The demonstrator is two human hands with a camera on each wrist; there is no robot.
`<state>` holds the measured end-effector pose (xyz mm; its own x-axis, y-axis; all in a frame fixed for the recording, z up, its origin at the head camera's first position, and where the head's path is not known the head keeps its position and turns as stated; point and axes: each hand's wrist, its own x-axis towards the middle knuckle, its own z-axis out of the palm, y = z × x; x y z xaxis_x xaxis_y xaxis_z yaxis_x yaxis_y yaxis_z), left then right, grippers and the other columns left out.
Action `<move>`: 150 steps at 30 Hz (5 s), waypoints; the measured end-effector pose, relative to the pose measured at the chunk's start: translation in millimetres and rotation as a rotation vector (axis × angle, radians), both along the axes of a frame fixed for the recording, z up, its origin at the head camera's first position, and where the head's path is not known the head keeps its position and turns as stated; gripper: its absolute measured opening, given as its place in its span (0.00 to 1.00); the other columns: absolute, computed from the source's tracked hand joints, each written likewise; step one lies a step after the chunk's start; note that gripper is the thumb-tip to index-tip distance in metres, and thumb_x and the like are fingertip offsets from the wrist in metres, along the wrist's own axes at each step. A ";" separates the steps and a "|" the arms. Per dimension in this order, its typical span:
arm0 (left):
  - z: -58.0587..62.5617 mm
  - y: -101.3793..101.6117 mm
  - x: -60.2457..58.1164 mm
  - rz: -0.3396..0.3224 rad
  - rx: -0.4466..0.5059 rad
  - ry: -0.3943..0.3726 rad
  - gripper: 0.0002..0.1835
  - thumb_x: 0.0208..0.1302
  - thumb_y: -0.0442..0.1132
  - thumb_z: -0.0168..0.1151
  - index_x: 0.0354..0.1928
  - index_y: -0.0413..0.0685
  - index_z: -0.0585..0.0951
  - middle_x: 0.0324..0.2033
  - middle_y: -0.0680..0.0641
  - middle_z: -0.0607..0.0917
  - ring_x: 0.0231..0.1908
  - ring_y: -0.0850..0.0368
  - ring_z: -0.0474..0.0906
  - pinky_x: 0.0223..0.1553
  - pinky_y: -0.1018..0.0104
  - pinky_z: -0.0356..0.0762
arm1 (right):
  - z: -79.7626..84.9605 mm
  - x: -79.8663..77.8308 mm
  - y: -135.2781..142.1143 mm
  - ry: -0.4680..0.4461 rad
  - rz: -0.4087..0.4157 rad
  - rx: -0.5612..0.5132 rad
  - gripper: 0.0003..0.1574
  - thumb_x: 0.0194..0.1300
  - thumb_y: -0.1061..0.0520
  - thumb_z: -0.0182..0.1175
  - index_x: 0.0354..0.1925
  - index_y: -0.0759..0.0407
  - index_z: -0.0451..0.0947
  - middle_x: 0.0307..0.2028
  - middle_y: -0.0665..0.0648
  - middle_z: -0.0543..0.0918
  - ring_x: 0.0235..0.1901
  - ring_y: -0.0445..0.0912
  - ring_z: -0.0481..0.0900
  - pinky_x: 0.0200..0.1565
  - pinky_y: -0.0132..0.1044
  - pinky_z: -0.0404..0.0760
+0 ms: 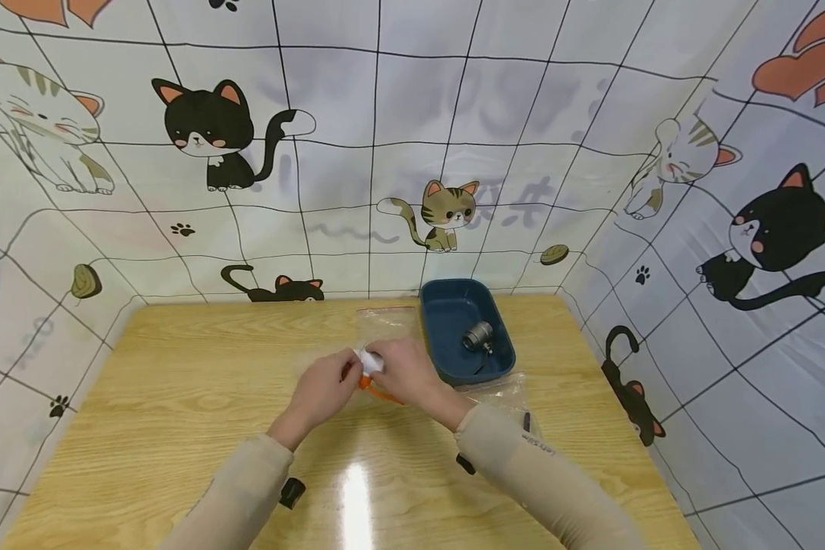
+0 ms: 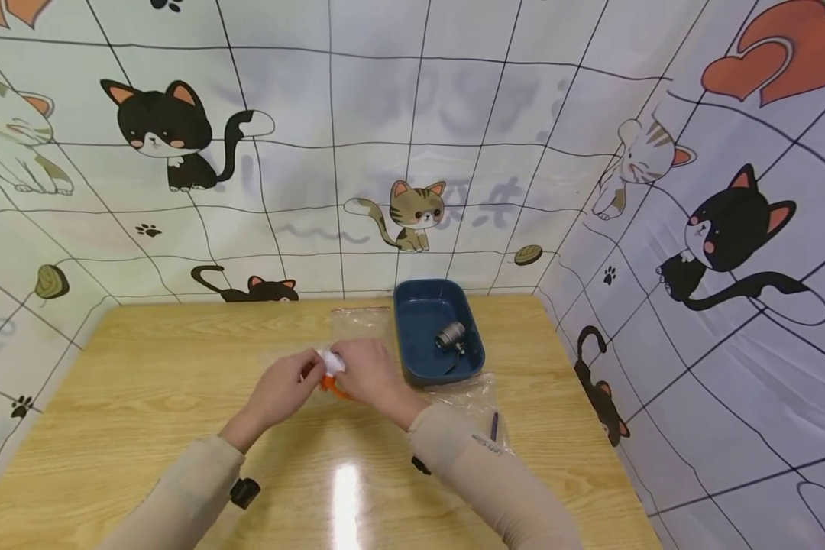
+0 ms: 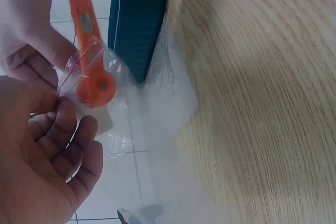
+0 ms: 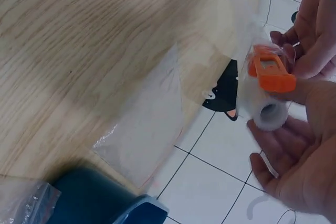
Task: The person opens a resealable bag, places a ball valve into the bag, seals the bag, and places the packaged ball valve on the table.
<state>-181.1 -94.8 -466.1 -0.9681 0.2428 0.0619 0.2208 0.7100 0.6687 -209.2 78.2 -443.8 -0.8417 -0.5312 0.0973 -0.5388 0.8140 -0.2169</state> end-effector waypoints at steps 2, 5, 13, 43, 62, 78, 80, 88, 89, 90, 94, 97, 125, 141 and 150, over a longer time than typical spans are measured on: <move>-0.2 -0.5 -0.6 0.024 0.013 0.000 0.11 0.73 0.44 0.51 0.33 0.53 0.79 0.19 0.56 0.76 0.17 0.61 0.66 0.20 0.68 0.63 | -0.7 0.7 -1.4 -0.009 0.045 0.014 0.20 0.59 0.52 0.68 0.52 0.47 0.82 0.38 0.48 0.88 0.30 0.40 0.82 0.32 0.30 0.77; -0.8 -1.6 -1.3 0.040 0.009 0.008 0.10 0.73 0.44 0.51 0.35 0.53 0.80 0.19 0.56 0.76 0.16 0.61 0.66 0.19 0.68 0.63 | -2.2 0.7 -3.3 -0.039 0.073 0.008 0.18 0.60 0.54 0.67 0.50 0.48 0.83 0.34 0.48 0.88 0.25 0.38 0.78 0.28 0.28 0.73; 1.5 -0.5 1.5 -0.042 0.066 0.002 0.11 0.72 0.44 0.52 0.30 0.55 0.79 0.19 0.57 0.77 0.16 0.63 0.65 0.20 0.70 0.64 | -7.5 0.6 -8.3 0.014 -0.024 -0.084 0.06 0.62 0.53 0.64 0.38 0.46 0.85 0.28 0.47 0.86 0.20 0.36 0.69 0.26 0.28 0.68; 12.5 -5.2 4.0 0.068 0.277 -0.016 0.11 0.72 0.44 0.54 0.34 0.51 0.82 0.24 0.51 0.80 0.17 0.61 0.64 0.21 0.69 0.65 | 6.4 1.6 -6.3 -0.111 0.060 -0.084 0.15 0.65 0.54 0.62 0.50 0.50 0.84 0.39 0.50 0.89 0.36 0.43 0.85 0.38 0.34 0.81; 8.8 -11.8 -2.3 0.192 0.438 -0.162 0.15 0.71 0.47 0.55 0.34 0.43 0.82 0.26 0.46 0.83 0.26 0.57 0.72 0.28 0.67 0.70 | 6.0 17.6 3.8 0.014 0.152 -0.101 0.11 0.64 0.44 0.63 0.44 0.42 0.85 0.34 0.39 0.88 0.36 0.39 0.82 0.62 0.49 0.68; 8.8 -25.3 -8.4 0.025 0.127 0.111 0.19 0.71 0.31 0.48 0.60 0.51 0.77 0.55 0.37 0.75 0.50 0.43 0.73 0.44 0.52 0.73 | 14.6 12.6 12.6 0.172 0.283 -0.041 0.06 0.63 0.49 0.64 0.38 0.40 0.87 0.35 0.39 0.86 0.47 0.41 0.77 0.62 0.43 0.65; 6.3 -27.9 -10.7 -0.002 0.090 0.157 0.18 0.69 0.30 0.51 0.58 0.51 0.78 0.56 0.37 0.74 0.54 0.40 0.72 0.48 0.47 0.73 | 15.6 11.3 15.3 0.169 0.292 -0.036 0.06 0.62 0.49 0.64 0.38 0.40 0.87 0.35 0.38 0.86 0.47 0.40 0.77 0.63 0.42 0.65; 5.5 -35.8 -15.5 -0.122 0.072 0.216 0.08 0.66 0.32 0.60 0.44 0.49 0.83 0.58 0.38 0.77 0.61 0.36 0.69 0.61 0.38 0.66 | 18.5 4.8 29.7 0.104 0.265 -0.043 0.05 0.62 0.48 0.65 0.36 0.40 0.87 0.36 0.38 0.86 0.52 0.41 0.76 0.64 0.45 0.65; 5.5 -36.2 -15.9 -0.131 0.073 0.215 0.07 0.66 0.32 0.61 0.43 0.49 0.83 0.56 0.39 0.79 0.60 0.37 0.71 0.61 0.39 0.67 | 18.8 3.9 31.4 0.090 0.262 -0.044 0.05 0.61 0.48 0.65 0.36 0.40 0.87 0.36 0.38 0.86 0.52 0.41 0.76 0.64 0.46 0.65; 5.4 -36.8 -16.0 -0.133 0.069 0.202 0.06 0.65 0.33 0.61 0.42 0.49 0.84 0.54 0.41 0.81 0.59 0.39 0.73 0.60 0.41 0.68 | 19.1 3.1 33.1 0.076 0.255 -0.046 0.05 0.61 0.48 0.65 0.36 0.40 0.87 0.37 0.39 0.85 0.52 0.41 0.76 0.65 0.48 0.65; 5.3 -39.8 -14.1 -0.103 0.052 0.122 0.04 0.66 0.40 0.63 0.40 0.55 0.85 0.46 0.50 0.87 0.53 0.49 0.80 0.55 0.48 0.75 | 19.3 -0.7 40.4 0.037 0.205 -0.043 0.05 0.60 0.45 0.66 0.34 0.39 0.87 0.41 0.41 0.84 0.53 0.42 0.76 0.64 0.52 0.65; 7.7 -40.6 -11.3 -0.099 0.049 0.079 0.05 0.66 0.44 0.63 0.41 0.58 0.85 0.43 0.54 0.88 0.49 0.54 0.82 0.51 0.51 0.78 | 18.0 -3.9 44.8 0.025 0.163 -0.054 0.06 0.59 0.44 0.66 0.33 0.40 0.87 0.45 0.45 0.84 0.52 0.44 0.78 0.62 0.52 0.68; 8.4 -38.0 -6.9 -0.059 0.030 0.051 0.04 0.66 0.46 0.63 0.40 0.58 0.83 0.36 0.57 0.87 0.40 0.61 0.81 0.44 0.59 0.76 | 11.1 -15.3 42.7 -0.222 0.124 -0.162 0.07 0.67 0.54 0.62 0.41 0.50 0.85 0.37 0.46 0.87 0.38 0.39 0.82 0.43 0.36 0.80; 10.6 -32.1 -2.3 -0.070 -0.044 0.202 0.03 0.66 0.45 0.63 0.38 0.57 0.84 0.35 0.57 0.86 0.36 0.57 0.78 0.36 0.61 0.74 | 22.5 -8.4 -9.5 -0.052 0.202 -0.032 0.09 0.69 0.45 0.59 0.42 0.43 0.84 0.38 0.41 0.87 0.39 0.36 0.83 0.43 0.31 0.80; 10.4 -30.2 -0.8 -0.069 -0.055 0.261 0.05 0.66 0.47 0.63 0.36 0.56 0.83 0.34 0.58 0.86 0.39 0.59 0.79 0.38 0.59 0.76 | 20.0 -8.6 -9.0 -0.118 0.160 -0.079 0.06 0.68 0.47 0.61 0.38 0.44 0.83 0.37 0.42 0.87 0.39 0.36 0.83 0.43 0.31 0.79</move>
